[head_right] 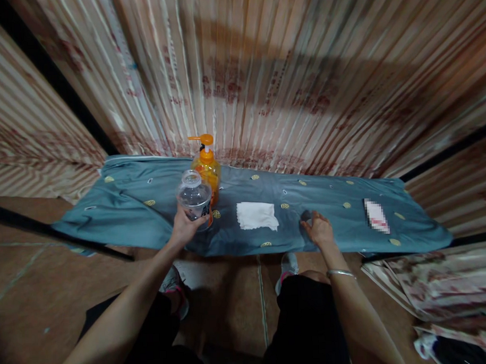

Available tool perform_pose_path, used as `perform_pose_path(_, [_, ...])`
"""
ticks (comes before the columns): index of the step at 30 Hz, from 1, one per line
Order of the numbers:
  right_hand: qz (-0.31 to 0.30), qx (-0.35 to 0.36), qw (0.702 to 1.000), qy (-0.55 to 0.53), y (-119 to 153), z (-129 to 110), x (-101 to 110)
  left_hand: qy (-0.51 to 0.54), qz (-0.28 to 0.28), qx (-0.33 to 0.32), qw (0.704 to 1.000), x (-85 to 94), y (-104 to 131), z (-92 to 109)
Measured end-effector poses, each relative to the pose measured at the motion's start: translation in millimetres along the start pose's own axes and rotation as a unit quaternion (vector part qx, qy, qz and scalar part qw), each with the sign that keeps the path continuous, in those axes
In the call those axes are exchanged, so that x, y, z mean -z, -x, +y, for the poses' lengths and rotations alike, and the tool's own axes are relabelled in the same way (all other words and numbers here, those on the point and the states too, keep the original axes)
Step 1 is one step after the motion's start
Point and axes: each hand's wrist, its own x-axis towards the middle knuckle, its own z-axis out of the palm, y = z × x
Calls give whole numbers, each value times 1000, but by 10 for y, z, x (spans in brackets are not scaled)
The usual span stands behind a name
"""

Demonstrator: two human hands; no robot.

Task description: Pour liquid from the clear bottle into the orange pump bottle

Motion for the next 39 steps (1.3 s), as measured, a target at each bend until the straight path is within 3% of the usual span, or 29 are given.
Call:
perform_pose_path(5, [-20, 89, 989, -118, 25, -657, 88, -2, 0, 3, 1000, 16, 20, 5])
perform_pose_path(12, [-40, 249, 888, -384, 9, -1911, -42, -5, 4, 3, 1000, 32, 63, 29])
perform_pose_path(17, [-56, 286, 858, -423, -204, -2442, -163, 0, -2, 5, 1000, 12, 76, 10])
perform_pose_path(25, [-74, 278, 791, -540, -321, -2804, -433, 2, -7, -10, 1000, 22, 124, -84])
perform_pose_path(30, [-73, 257, 780, -566, -303, -2890, -517, -2, -7, -44, 999, 74, 176, -116])
perform_pose_path(36, [-69, 208, 793, -568, -317, -2764, -496, -19, 7, -57, 998, 154, 232, -155])
perform_pose_path(39, [-51, 187, 774, -603, -316, -2575, -471, -23, 22, -45, 998, 213, 286, -180])
